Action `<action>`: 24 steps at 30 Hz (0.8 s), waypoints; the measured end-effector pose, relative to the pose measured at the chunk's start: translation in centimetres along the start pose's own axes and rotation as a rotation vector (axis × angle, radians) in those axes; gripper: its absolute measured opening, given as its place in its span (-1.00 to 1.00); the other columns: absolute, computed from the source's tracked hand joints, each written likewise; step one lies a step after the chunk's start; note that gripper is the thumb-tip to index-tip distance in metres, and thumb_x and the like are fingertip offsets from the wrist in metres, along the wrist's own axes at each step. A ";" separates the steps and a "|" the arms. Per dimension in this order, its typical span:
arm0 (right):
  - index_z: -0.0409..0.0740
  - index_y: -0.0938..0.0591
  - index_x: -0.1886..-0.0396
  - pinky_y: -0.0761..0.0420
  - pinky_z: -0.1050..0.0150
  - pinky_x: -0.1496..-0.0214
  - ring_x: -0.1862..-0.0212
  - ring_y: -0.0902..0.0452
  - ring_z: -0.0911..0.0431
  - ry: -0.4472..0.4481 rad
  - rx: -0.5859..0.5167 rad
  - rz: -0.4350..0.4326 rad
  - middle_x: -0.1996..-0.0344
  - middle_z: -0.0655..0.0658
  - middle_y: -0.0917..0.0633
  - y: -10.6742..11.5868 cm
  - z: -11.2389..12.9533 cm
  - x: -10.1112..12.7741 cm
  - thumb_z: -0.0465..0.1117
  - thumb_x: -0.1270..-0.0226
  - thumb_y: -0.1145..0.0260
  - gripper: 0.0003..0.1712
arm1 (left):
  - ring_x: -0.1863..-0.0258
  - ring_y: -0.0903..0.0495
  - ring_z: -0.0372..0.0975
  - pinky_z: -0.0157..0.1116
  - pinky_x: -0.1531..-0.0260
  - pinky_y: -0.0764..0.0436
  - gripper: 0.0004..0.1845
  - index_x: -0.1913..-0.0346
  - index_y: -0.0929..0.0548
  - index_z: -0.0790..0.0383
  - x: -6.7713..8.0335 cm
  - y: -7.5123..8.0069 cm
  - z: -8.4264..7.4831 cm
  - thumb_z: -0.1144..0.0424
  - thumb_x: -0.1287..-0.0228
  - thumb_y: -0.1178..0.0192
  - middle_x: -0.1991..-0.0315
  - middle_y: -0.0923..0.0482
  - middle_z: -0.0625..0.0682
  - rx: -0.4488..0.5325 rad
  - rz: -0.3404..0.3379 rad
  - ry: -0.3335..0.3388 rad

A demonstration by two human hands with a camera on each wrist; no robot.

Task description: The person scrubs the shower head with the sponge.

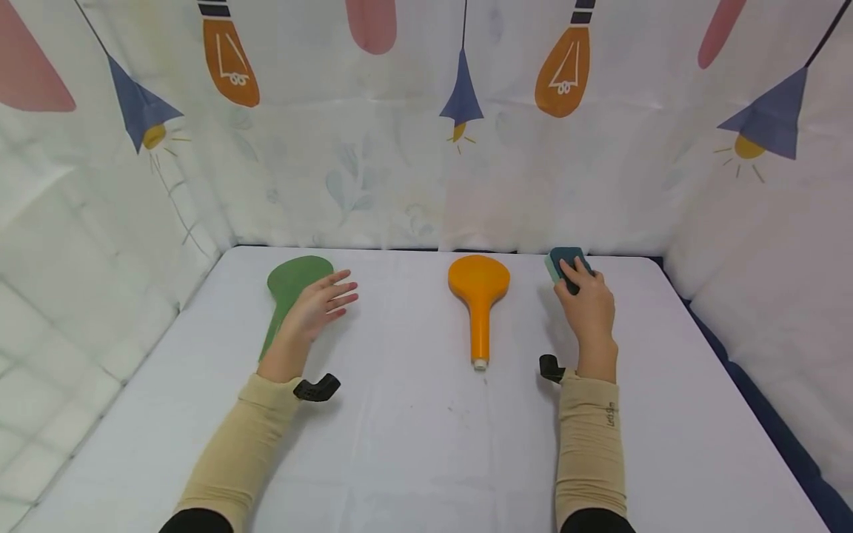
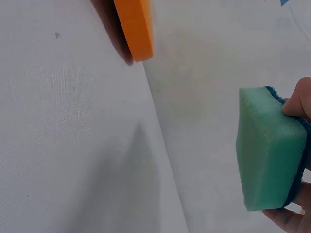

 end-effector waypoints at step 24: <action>-0.07 -0.50 -0.46 -0.27 -0.39 -0.35 -0.45 -0.20 -0.44 0.006 -0.048 -0.033 -0.49 -0.21 -0.33 -0.2 -0.5 -0.3 -0.15 -0.55 -0.12 -0.47 | -0.42 -0.34 0.20 0.10 -0.40 -0.27 -0.48 -0.54 -0.27 0.36 -2.6 -13.5 4.2 0.31 -0.63 0.08 -0.43 -0.32 0.40 0.209 0.441 0.334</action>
Point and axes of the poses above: each hand's wrist, its own x-axis away from the middle knuckle, its own y-axis out of the back of the hand, z = x × y, the point moved 2 cm from there along -x, towards the middle knuckle
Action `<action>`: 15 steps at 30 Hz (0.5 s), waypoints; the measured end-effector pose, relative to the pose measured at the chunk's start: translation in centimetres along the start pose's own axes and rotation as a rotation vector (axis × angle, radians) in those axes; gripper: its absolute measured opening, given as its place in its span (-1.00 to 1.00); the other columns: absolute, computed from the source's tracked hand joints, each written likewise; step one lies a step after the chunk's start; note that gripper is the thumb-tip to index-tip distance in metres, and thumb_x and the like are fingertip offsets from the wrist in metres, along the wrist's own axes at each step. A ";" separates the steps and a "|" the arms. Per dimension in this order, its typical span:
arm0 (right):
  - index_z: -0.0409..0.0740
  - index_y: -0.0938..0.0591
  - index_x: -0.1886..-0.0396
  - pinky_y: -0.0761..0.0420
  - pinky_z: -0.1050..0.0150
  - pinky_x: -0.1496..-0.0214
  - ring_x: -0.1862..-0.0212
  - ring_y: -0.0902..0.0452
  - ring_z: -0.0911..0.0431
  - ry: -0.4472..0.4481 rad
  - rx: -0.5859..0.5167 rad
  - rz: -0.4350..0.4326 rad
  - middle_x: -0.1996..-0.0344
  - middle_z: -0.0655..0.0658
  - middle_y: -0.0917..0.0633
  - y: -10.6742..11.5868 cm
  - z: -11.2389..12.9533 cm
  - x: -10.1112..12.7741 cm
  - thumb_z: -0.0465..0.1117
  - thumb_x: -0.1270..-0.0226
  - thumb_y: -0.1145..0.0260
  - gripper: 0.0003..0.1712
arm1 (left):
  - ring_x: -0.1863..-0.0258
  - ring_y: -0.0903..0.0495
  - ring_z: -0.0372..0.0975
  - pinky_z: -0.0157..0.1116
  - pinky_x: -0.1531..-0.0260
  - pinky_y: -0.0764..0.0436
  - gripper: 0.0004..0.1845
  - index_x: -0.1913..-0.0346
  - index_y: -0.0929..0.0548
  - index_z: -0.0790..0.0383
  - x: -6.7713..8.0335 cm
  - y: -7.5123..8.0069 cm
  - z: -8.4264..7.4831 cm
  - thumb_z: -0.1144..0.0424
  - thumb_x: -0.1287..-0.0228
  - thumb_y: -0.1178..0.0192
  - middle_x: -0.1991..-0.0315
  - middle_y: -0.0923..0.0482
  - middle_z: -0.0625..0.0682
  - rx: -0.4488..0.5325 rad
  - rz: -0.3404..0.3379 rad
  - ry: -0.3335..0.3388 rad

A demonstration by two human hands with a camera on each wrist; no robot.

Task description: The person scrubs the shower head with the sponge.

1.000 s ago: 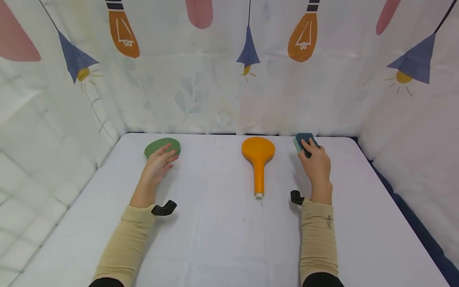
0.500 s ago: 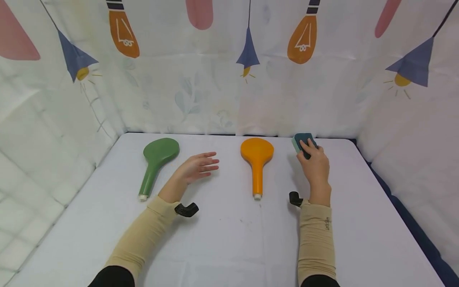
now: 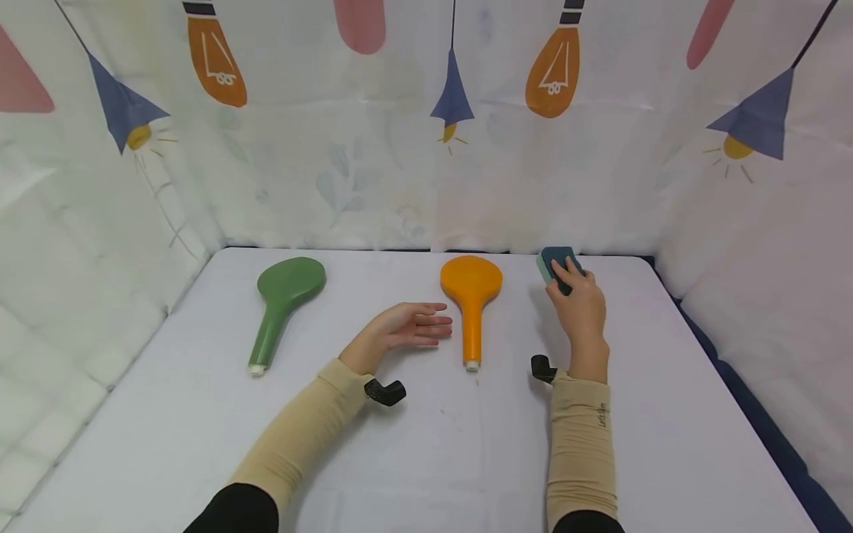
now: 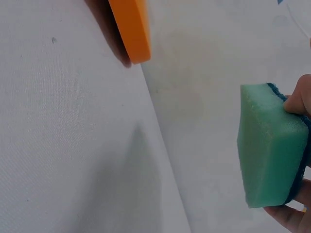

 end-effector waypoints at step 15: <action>-0.10 -0.51 -0.44 -0.30 -0.38 -0.35 -0.43 -0.22 -0.45 0.019 -0.004 0.023 -0.49 -0.21 -0.35 -0.2 0.6 0.2 -0.21 -0.53 -0.17 -0.48 | -0.37 -0.43 0.14 -0.03 -0.38 -0.36 -0.49 -0.49 -0.34 0.40 -2.4 -2.5 0.9 0.41 -0.55 -0.02 -0.36 -0.43 0.38 -0.105 -0.055 0.049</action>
Point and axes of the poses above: each hand's wrist, its own x-axis away from the middle knuckle, its own y-axis out of the back of the hand, z = x × y, the point moved 2 cm from there along -x, towards the middle knuckle
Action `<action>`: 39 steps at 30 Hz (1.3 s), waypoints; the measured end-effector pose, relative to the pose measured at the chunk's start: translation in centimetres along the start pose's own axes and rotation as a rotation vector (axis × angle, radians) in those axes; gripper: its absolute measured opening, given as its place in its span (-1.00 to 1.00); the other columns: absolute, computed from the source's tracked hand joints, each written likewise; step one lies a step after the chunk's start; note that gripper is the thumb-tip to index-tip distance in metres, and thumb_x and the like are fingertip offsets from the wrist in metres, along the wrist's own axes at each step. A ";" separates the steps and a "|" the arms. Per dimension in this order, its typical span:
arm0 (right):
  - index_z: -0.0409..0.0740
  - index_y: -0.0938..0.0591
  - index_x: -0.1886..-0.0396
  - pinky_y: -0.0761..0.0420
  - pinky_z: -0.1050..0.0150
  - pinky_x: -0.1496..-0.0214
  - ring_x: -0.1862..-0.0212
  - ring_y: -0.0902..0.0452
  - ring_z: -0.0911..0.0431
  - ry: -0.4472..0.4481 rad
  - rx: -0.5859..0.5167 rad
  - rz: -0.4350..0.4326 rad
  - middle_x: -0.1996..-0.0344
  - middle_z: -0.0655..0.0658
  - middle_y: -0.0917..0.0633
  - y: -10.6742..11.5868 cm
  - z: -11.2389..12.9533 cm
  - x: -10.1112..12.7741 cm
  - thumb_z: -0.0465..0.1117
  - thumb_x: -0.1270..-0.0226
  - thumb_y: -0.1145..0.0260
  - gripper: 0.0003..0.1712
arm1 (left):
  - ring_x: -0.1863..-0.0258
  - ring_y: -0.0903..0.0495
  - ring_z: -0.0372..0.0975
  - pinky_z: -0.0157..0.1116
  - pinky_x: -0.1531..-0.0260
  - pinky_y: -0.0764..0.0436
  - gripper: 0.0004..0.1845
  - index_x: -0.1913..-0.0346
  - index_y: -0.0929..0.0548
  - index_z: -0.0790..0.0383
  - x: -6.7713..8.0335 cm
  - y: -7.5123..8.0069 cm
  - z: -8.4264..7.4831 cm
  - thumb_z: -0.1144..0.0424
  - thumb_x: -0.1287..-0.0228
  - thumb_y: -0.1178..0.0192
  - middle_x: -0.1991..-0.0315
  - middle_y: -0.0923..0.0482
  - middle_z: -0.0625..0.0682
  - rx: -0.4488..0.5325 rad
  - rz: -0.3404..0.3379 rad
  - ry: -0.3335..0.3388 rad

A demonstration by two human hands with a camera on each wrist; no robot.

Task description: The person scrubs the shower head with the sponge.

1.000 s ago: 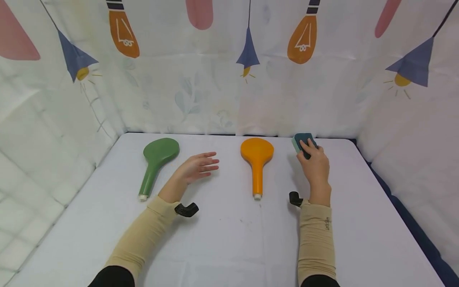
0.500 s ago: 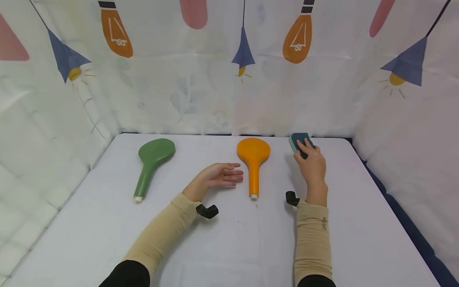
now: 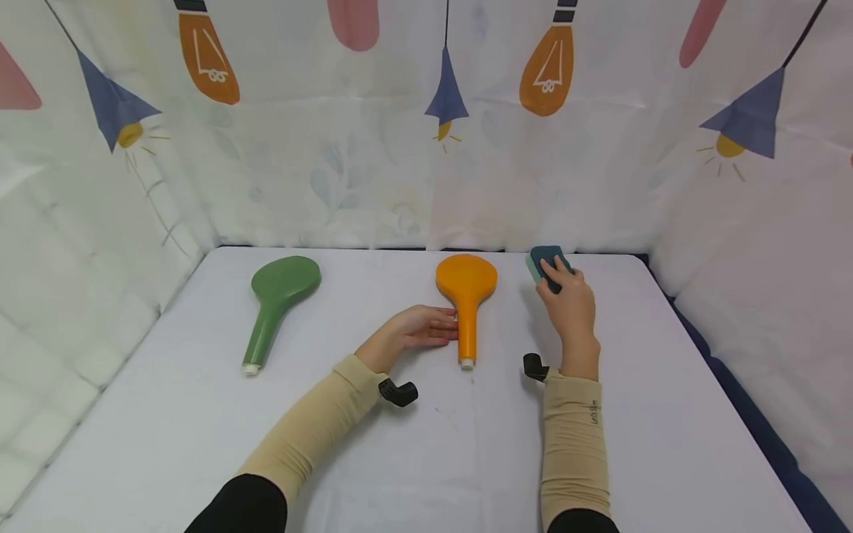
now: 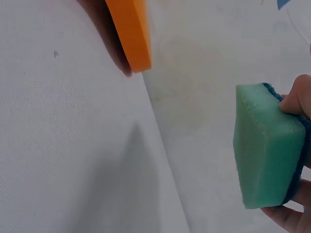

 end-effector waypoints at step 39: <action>-0.13 -0.47 -0.47 -0.27 -0.38 -0.36 -0.46 -0.15 -0.44 0.006 -0.023 0.031 -0.51 -0.25 -0.30 0.6 -0.2 0.4 -0.16 -0.57 -0.12 -0.47 | 0.10 -0.68 -0.04 0.01 -0.14 -0.59 -0.33 -0.56 -0.23 0.34 1.7 1.6 -1.3 0.46 -0.47 -0.18 -0.12 -0.59 0.32 -0.149 -0.115 -0.154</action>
Point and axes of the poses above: each hand's wrist, its own x-axis away from the middle knuckle, its own y-axis out of the back of the hand, z = x × y, the point moved 2 cm from there along -x, towards the middle knuckle
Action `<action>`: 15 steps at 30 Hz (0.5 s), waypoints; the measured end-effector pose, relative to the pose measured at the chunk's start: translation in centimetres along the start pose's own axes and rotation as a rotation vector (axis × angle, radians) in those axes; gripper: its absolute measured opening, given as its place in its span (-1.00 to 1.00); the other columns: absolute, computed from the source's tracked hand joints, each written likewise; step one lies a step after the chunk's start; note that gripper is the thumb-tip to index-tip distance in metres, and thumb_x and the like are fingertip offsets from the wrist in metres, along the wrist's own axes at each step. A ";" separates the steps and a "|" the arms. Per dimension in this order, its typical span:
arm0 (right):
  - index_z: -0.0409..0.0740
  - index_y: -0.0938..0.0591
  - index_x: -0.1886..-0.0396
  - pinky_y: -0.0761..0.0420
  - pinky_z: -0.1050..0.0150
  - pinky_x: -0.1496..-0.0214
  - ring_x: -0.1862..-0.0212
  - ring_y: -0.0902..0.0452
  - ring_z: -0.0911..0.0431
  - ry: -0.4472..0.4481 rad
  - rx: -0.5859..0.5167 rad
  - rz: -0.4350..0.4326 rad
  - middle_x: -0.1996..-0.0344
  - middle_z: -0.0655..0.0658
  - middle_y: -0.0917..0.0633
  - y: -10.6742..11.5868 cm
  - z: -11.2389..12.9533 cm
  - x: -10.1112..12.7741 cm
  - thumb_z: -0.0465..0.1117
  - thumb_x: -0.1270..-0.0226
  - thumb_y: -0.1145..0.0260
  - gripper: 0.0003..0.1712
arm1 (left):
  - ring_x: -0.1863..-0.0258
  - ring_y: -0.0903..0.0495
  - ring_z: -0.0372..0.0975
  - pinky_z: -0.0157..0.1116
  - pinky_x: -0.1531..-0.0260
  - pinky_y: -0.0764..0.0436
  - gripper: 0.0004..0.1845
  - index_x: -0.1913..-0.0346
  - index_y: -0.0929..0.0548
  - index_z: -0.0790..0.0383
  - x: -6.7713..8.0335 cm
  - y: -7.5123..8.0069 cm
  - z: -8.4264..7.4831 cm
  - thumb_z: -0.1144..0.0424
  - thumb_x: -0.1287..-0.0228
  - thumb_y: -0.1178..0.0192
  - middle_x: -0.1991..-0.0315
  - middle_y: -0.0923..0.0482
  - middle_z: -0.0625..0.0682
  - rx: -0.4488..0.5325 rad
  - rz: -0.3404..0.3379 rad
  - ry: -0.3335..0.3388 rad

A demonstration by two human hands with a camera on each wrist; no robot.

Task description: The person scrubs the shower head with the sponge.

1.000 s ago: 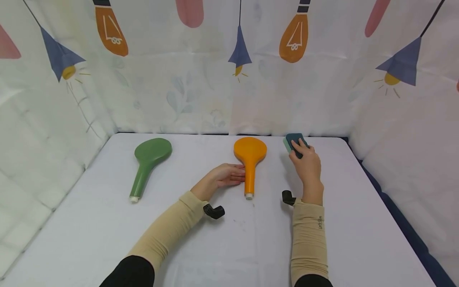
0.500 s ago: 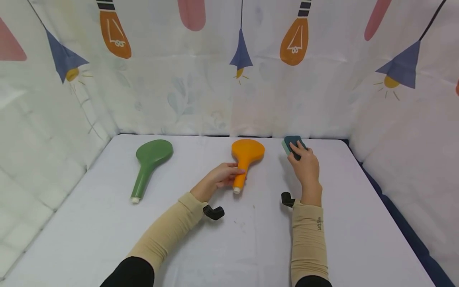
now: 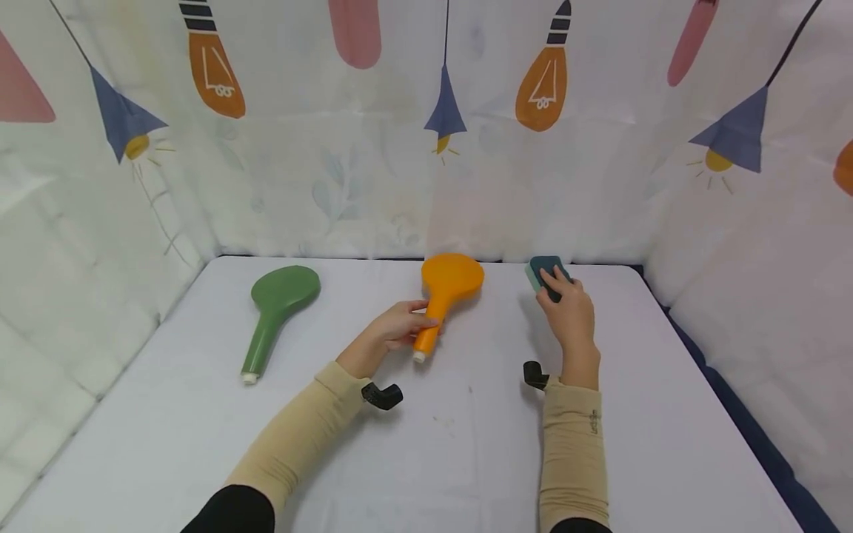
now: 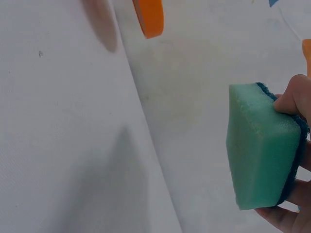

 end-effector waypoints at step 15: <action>-0.16 -0.52 -0.42 -0.36 -0.33 -0.32 -0.44 -0.23 -0.38 0.099 -0.049 -0.041 -0.48 -0.23 -0.36 -0.8 2.2 0.2 -0.21 -0.55 -0.18 -0.50 | -0.22 -0.51 0.21 -0.19 0.07 -0.59 -0.27 -0.63 -0.10 0.15 2.5 4.2 -1.4 0.48 -0.50 -0.11 -0.34 -0.43 0.39 -0.036 -0.007 -0.076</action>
Point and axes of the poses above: each hand's wrist, its own x-axis away from the middle knuckle, its own y-axis out of the back of the hand, z = x × y, the point moved 2 cm from there along -x, towards the middle knuckle
